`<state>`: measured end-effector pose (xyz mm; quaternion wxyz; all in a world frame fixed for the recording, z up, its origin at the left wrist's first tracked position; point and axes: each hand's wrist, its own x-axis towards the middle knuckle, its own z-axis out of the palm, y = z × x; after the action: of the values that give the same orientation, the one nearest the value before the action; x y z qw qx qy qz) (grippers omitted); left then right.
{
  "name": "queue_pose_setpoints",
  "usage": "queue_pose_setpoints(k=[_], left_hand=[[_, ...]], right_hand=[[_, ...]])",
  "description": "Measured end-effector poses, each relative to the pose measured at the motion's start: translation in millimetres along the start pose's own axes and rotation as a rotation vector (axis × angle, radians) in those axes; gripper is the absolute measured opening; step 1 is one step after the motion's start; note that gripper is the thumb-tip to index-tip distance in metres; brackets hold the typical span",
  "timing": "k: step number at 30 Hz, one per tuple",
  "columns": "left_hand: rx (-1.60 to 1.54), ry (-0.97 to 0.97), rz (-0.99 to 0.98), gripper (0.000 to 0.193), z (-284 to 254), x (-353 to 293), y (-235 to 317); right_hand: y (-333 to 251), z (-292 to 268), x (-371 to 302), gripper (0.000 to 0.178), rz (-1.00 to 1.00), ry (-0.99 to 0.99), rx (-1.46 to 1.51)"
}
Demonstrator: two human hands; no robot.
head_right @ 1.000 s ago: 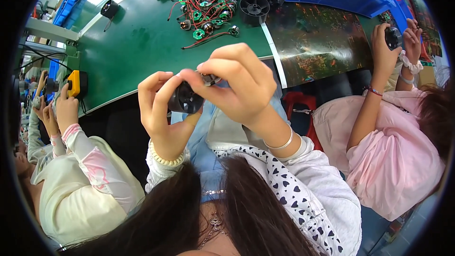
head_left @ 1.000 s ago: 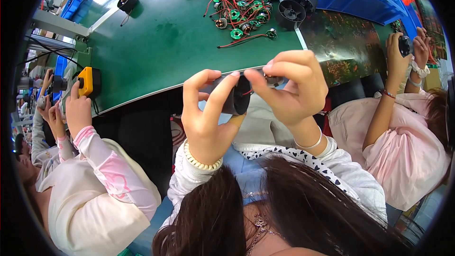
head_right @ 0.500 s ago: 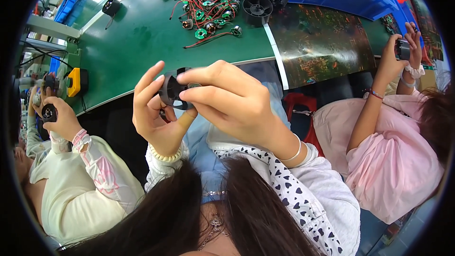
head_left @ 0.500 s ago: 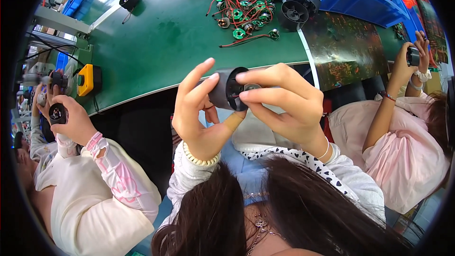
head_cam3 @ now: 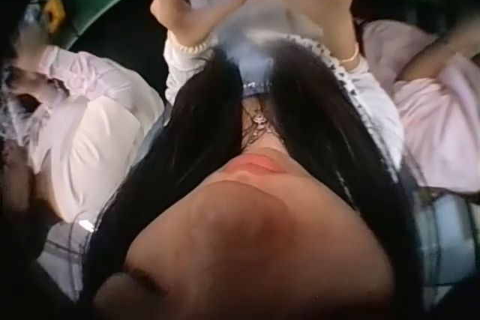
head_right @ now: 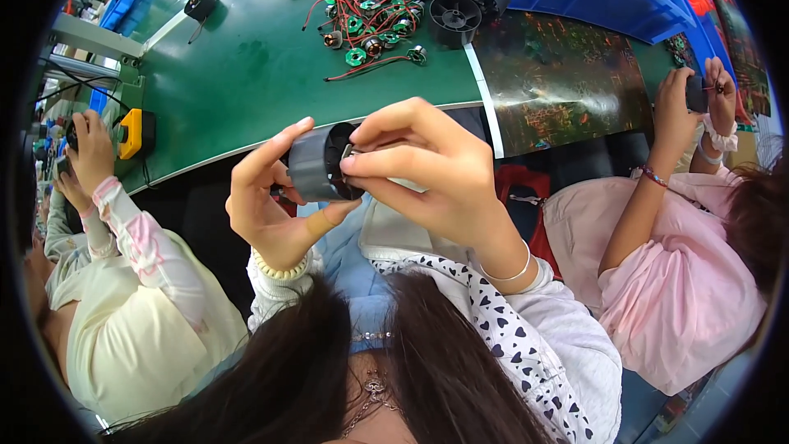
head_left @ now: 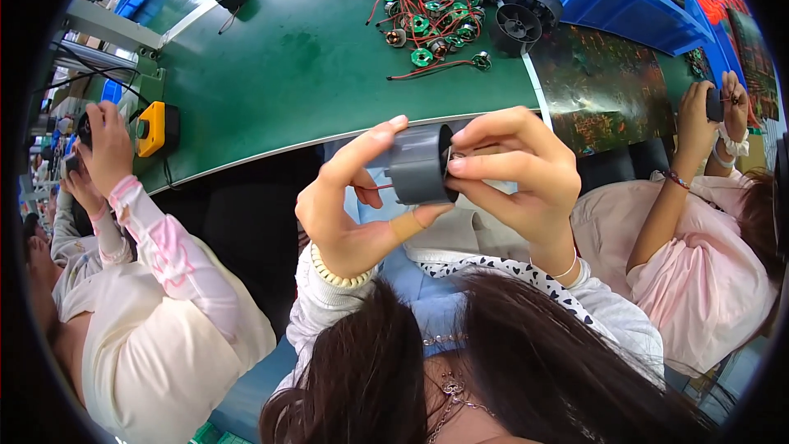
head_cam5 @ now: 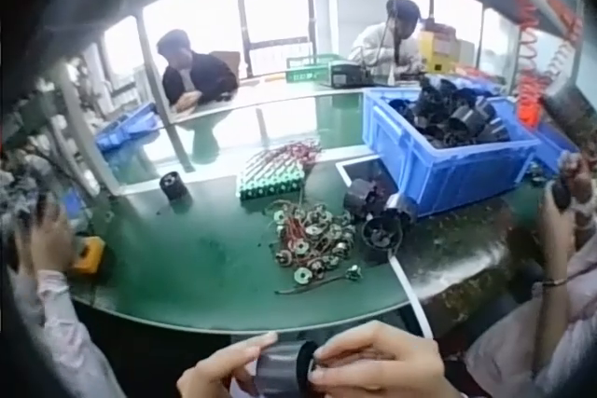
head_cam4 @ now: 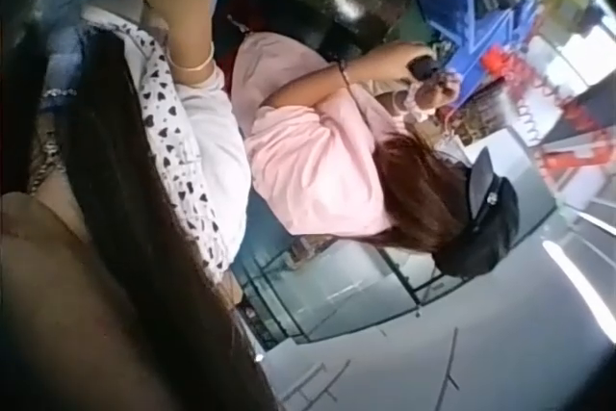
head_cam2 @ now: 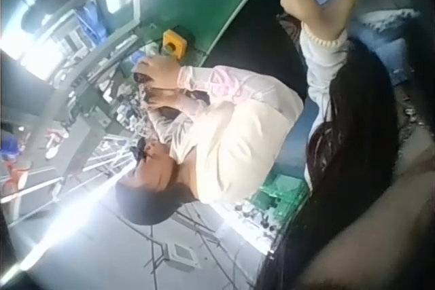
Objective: Assembling electronic components and plastic housing units on a production line.
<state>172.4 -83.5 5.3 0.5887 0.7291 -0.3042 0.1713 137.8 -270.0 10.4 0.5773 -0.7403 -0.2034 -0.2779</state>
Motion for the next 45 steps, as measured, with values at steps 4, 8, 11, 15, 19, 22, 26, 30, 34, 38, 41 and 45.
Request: queue_pose_setpoints(k=[4,8,11,15,19,22,26,30,34,38,41,45], left_hand=[[0.077,-0.065,0.136,0.072,-5.1,6.8,2.5],[0.091,-0.097,0.260,0.076,0.5,26.7,17.0],[0.093,-0.104,0.338,0.082,9.8,34.2,25.7],[0.114,0.036,0.228,0.076,18.4,27.5,35.1],[0.197,0.037,0.265,0.072,21.9,24.3,39.3],[0.209,0.062,0.293,0.071,25.3,23.9,31.2],[0.161,0.129,0.360,0.071,28.4,24.6,18.3],[0.446,0.091,0.127,0.065,20.4,26.6,7.2],[0.660,-0.083,0.189,0.060,15.3,16.9,-10.5],[0.667,-0.079,0.211,0.060,-7.4,21.7,-33.5],[0.919,0.062,-0.205,0.068,-39.5,25.8,-50.9],[1.089,0.345,-0.070,0.070,-60.2,15.7,-67.7]], right_hand=[[7.1,-0.8,-4.7,0.028,0.220,-0.004,0.434],[-5.0,21.8,-16.1,0.025,0.493,0.156,0.825],[-11.5,41.7,-17.9,0.024,0.693,0.320,1.076],[-13.8,50.6,-10.2,0.019,0.566,0.321,1.348],[-3.5,48.7,-13.7,0.017,0.550,0.271,1.313],[0.5,49.9,-15.8,0.016,0.555,0.279,1.241],[14.1,46.4,-11.5,0.018,0.461,0.246,1.033],[36.6,8.0,5.5,0.022,0.215,0.192,0.094],[32.8,21.7,8.9,0.033,-0.045,0.037,-0.308],[38.9,5.4,21.2,0.034,-0.182,0.061,-0.491],[50.1,-9.5,28.7,0.025,-0.149,0.168,-0.776],[68.3,2.4,25.6,0.021,-0.066,0.067,-0.862]])
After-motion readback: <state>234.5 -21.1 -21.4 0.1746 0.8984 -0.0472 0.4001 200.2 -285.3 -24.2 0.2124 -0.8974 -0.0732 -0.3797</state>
